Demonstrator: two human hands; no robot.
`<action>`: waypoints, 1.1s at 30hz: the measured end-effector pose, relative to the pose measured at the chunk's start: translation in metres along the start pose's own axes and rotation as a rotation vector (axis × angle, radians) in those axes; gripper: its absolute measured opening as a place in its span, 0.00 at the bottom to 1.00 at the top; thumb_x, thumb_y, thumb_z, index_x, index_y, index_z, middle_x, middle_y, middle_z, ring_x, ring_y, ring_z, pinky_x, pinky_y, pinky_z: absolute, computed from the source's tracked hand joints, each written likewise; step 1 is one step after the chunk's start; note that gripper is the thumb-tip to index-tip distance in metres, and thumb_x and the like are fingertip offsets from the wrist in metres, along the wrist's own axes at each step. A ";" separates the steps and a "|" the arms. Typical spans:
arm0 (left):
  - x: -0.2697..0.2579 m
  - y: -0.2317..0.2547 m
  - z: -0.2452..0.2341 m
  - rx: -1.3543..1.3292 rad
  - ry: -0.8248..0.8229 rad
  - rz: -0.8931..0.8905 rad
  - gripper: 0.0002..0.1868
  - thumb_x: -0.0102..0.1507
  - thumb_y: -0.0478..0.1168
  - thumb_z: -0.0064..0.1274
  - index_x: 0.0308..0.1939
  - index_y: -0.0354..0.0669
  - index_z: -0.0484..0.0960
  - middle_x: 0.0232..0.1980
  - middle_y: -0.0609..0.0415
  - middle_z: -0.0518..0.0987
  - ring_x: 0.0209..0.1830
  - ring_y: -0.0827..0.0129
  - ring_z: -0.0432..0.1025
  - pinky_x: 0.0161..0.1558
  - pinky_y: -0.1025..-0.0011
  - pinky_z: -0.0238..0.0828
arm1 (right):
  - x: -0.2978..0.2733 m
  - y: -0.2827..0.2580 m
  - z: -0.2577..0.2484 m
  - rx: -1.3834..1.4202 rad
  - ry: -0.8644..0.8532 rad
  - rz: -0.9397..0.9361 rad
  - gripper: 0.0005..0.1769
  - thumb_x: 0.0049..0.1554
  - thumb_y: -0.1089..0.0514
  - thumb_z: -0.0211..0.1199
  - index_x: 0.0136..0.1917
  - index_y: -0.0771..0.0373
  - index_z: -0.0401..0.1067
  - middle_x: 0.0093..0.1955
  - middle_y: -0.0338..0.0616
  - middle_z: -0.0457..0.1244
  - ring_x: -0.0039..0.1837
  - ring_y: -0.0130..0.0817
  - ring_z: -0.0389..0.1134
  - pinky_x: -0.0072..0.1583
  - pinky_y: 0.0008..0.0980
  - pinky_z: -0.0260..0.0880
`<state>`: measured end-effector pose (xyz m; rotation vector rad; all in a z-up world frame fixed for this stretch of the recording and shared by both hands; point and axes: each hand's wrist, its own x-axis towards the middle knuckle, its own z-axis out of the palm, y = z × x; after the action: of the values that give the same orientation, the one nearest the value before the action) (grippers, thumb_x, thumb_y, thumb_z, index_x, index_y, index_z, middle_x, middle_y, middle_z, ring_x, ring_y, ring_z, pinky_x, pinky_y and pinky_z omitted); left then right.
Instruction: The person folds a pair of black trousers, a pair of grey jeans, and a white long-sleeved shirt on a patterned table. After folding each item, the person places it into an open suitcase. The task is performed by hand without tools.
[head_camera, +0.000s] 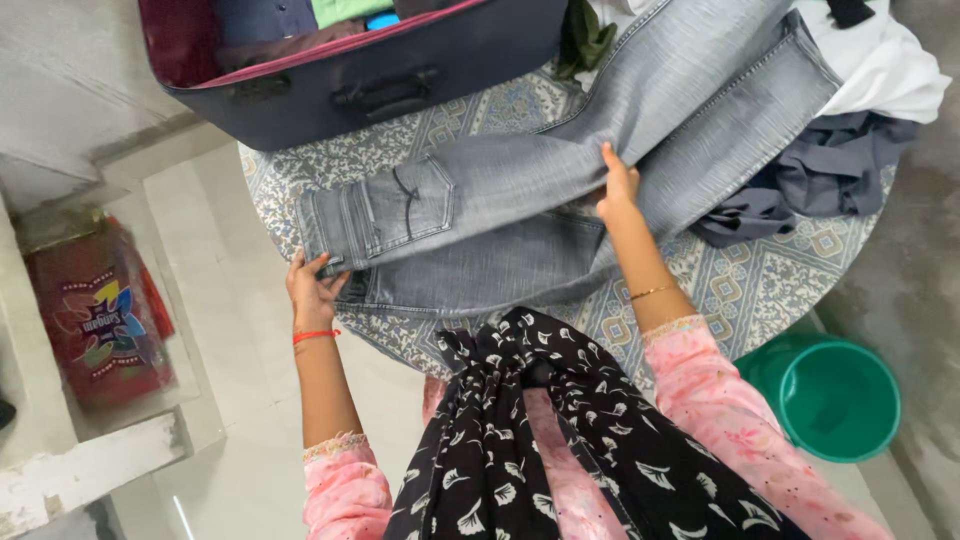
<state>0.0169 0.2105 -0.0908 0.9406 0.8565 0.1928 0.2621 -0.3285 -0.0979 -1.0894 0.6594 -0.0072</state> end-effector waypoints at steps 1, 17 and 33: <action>0.001 -0.002 -0.004 0.002 0.037 -0.006 0.38 0.64 0.31 0.45 0.78 0.48 0.52 0.59 0.46 0.73 0.57 0.41 0.72 0.57 0.40 0.74 | -0.009 0.006 -0.012 -0.043 -0.013 -0.023 0.31 0.53 0.48 0.73 0.63 0.65 0.71 0.59 0.47 0.68 0.56 0.41 0.71 0.58 0.46 0.73; -0.008 -0.032 -0.042 0.191 0.282 0.127 0.25 0.63 0.30 0.51 0.65 0.51 0.72 0.51 0.54 0.79 0.49 0.63 0.75 0.42 0.54 0.76 | -0.169 0.043 -0.158 -0.589 0.058 -0.185 0.09 0.58 0.56 0.66 0.44 0.64 0.75 0.41 0.41 0.68 0.41 0.30 0.67 0.43 0.32 0.71; -0.028 -0.047 -0.051 1.134 0.406 0.673 0.23 0.66 0.43 0.61 0.64 0.47 0.76 0.63 0.46 0.74 0.64 0.47 0.68 0.65 0.53 0.65 | -0.236 -0.020 -0.176 -1.047 -0.159 0.105 0.19 0.58 0.53 0.74 0.44 0.71 0.72 0.39 0.52 0.69 0.37 0.38 0.73 0.37 0.32 0.71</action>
<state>-0.0480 0.2002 -0.1264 2.3102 0.9864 0.5104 -0.0108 -0.4068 -0.0168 -2.0268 0.5688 0.5643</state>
